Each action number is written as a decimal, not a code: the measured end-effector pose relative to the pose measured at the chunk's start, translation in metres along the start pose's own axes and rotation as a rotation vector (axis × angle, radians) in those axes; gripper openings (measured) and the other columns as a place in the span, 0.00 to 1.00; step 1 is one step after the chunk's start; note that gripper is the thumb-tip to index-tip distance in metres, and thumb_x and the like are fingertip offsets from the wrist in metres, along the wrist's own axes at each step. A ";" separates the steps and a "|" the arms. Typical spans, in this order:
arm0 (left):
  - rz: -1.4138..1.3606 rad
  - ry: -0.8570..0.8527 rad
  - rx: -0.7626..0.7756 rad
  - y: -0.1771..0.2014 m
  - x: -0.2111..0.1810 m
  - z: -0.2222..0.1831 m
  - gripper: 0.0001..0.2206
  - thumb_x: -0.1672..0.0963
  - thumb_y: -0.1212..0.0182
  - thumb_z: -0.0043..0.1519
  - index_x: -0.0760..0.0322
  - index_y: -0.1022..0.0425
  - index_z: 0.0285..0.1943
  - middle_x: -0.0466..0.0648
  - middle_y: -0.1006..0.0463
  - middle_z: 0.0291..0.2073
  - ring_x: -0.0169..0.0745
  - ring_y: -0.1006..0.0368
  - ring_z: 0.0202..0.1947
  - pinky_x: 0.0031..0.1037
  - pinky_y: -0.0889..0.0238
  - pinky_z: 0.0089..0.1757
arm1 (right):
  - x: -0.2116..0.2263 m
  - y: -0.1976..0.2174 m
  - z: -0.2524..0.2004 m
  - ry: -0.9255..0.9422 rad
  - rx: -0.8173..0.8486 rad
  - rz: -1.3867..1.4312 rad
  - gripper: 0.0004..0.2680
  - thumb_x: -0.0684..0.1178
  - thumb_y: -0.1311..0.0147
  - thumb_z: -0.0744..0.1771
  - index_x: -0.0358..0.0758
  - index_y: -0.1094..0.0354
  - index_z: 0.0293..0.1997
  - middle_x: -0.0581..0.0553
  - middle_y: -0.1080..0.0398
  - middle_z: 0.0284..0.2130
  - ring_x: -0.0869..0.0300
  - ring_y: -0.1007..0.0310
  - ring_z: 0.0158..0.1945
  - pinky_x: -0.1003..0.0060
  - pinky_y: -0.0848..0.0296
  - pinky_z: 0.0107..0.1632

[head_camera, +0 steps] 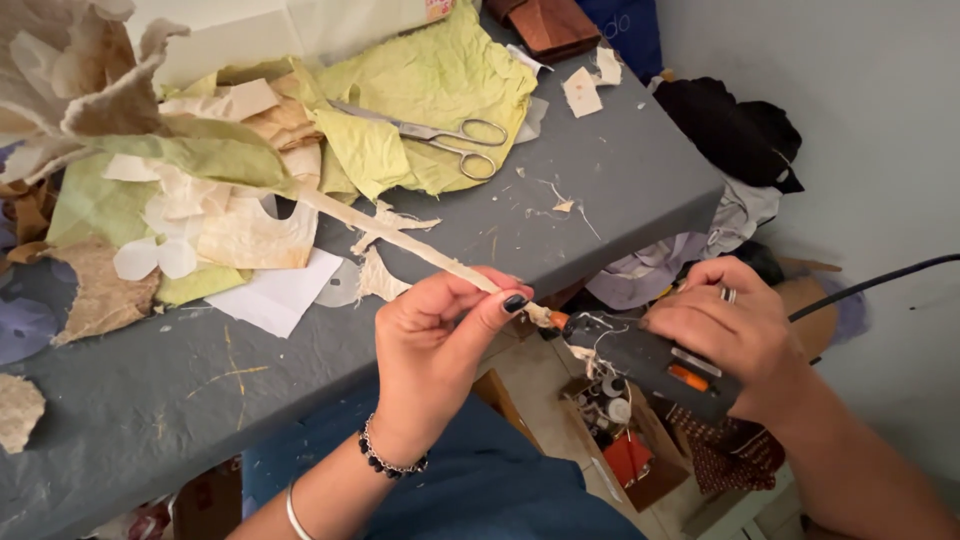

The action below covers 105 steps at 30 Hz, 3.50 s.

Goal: Creating a decorative flower by cutting fabric scraps and gluing them onto a wooden stick using a hot glue gun.

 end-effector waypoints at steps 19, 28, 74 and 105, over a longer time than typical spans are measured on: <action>0.021 -0.058 -0.099 0.055 -0.035 -0.025 0.01 0.62 0.35 0.61 0.71 0.21 0.37 0.54 0.15 0.37 0.41 0.16 0.40 0.26 0.20 0.43 | -0.093 -0.037 0.080 -0.231 0.361 -0.548 0.29 0.49 0.37 0.63 0.37 0.41 0.73 0.39 0.28 0.60 0.52 0.27 0.58 0.49 0.32 0.63; 0.051 -0.102 -0.233 0.107 -0.051 -0.059 0.02 0.62 0.34 0.60 0.70 0.20 0.37 0.54 0.15 0.36 0.45 0.15 0.40 0.33 0.19 0.47 | 0.011 -0.011 0.046 0.003 -0.209 -0.433 0.15 0.58 0.38 0.69 0.42 0.31 0.25 0.54 0.39 0.16 0.65 0.42 0.19 0.68 0.41 0.25; 0.212 -0.187 -0.409 0.179 -0.088 -0.129 0.03 0.61 0.34 0.60 0.69 0.21 0.38 0.53 0.15 0.36 0.37 0.18 0.42 0.39 0.21 0.59 | 0.068 -0.068 0.093 -0.309 -0.396 0.233 0.04 0.30 0.45 0.70 0.24 0.26 0.46 0.36 0.22 0.42 0.54 0.20 0.45 0.67 0.22 0.49; 0.122 -0.040 -0.468 0.191 -0.065 -0.131 0.02 0.63 0.31 0.58 0.70 0.18 0.37 0.55 0.14 0.36 0.40 0.15 0.40 0.27 0.18 0.46 | 0.054 -0.082 0.076 -0.218 -0.262 -0.179 0.07 0.38 0.47 0.77 0.31 0.20 0.47 0.48 0.22 0.29 0.54 0.24 0.36 0.60 0.31 0.42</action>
Point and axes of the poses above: each hand's wrist, its own z-axis towards the middle knuckle, its own y-axis out of the back of the hand, x = y × z, the point moved 9 cm from there along z, towards the middle knuckle
